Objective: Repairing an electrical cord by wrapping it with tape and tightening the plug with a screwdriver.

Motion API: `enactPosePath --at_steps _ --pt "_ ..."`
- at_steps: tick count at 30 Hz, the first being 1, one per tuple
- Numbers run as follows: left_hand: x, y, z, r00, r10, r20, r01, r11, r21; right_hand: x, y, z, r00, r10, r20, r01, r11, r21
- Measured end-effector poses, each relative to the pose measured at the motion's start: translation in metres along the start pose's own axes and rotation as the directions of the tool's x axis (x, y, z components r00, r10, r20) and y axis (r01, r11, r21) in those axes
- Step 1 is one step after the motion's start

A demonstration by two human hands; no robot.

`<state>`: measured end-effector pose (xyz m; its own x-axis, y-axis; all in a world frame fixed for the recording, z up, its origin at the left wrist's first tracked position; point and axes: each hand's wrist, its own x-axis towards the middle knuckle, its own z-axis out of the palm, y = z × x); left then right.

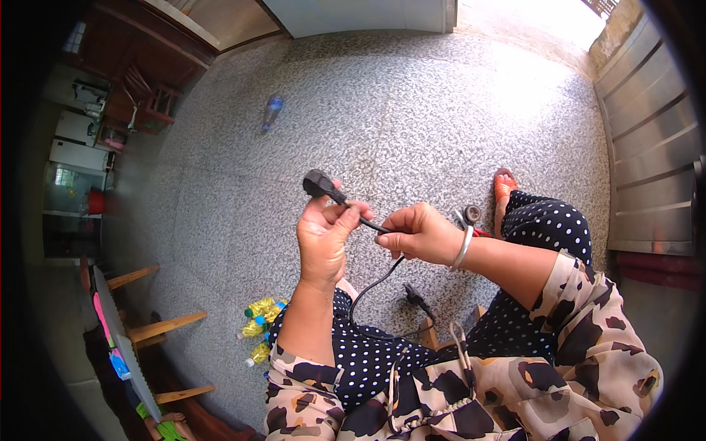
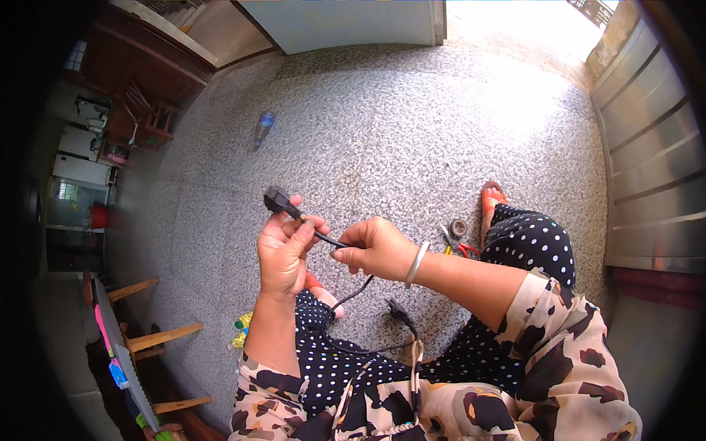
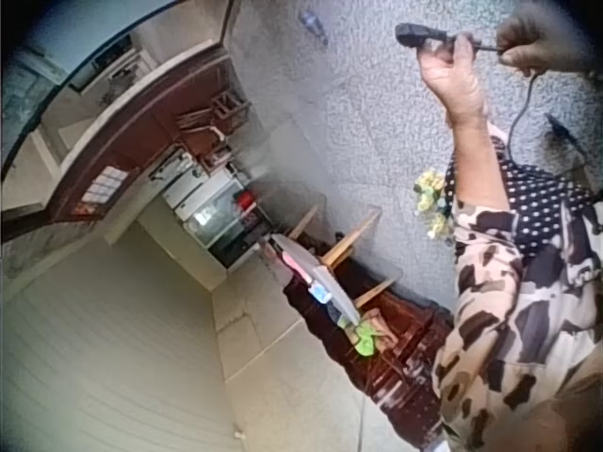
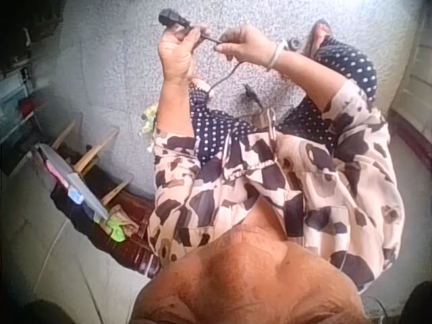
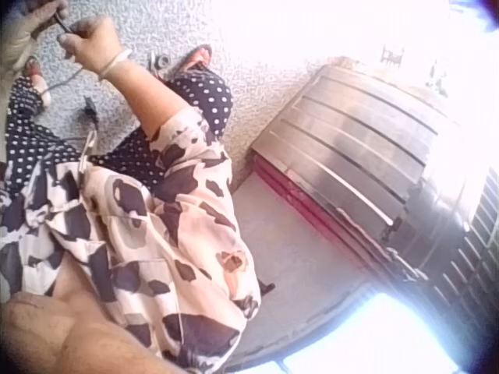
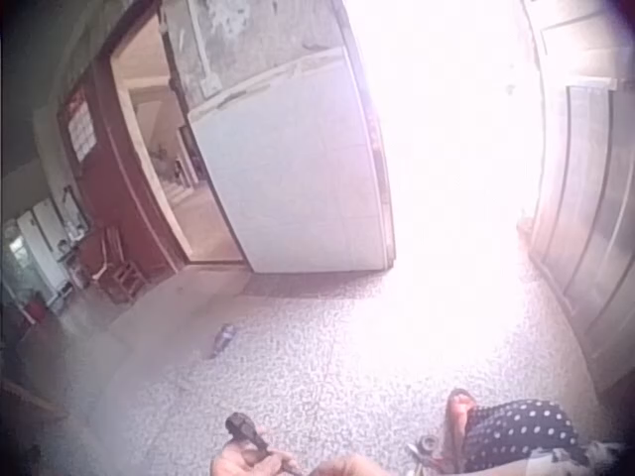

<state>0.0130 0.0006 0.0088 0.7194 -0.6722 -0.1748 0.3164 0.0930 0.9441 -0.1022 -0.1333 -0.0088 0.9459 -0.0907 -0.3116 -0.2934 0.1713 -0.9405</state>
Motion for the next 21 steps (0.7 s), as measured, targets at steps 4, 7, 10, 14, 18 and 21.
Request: enactPosePath --at_steps 4,7,10,14,18,21 --pt "0.002 0.007 -0.006 0.997 0.051 -0.052 -0.050 0.999 0.018 0.000 -0.009 -0.002 0.958 -0.284 -0.045 0.233 0.857 -0.460" --pt "0.000 0.008 -0.007 0.998 0.041 -0.039 -0.042 0.999 -0.015 0.001 -0.016 -0.006 0.964 -0.264 -0.011 0.225 0.840 -0.493" --pt "0.000 0.009 -0.008 1.000 -0.002 0.001 0.002 0.999 -0.034 0.000 -0.017 -0.008 0.998 -0.065 0.015 0.066 0.924 -0.377" --pt "-0.001 0.011 -0.008 0.997 -0.067 0.030 0.067 0.997 -0.028 -0.002 -0.012 -0.007 0.998 0.024 0.050 -0.018 0.994 -0.112" --pt "-0.002 0.012 -0.005 0.996 -0.066 0.061 0.071 0.994 -0.086 0.000 -0.006 -0.012 0.996 0.032 0.083 -0.037 0.998 0.059" --pt "-0.002 0.012 -0.001 0.997 -0.049 0.068 0.054 0.995 -0.085 0.002 -0.002 -0.016 0.991 0.025 0.132 -0.048 0.984 0.172"
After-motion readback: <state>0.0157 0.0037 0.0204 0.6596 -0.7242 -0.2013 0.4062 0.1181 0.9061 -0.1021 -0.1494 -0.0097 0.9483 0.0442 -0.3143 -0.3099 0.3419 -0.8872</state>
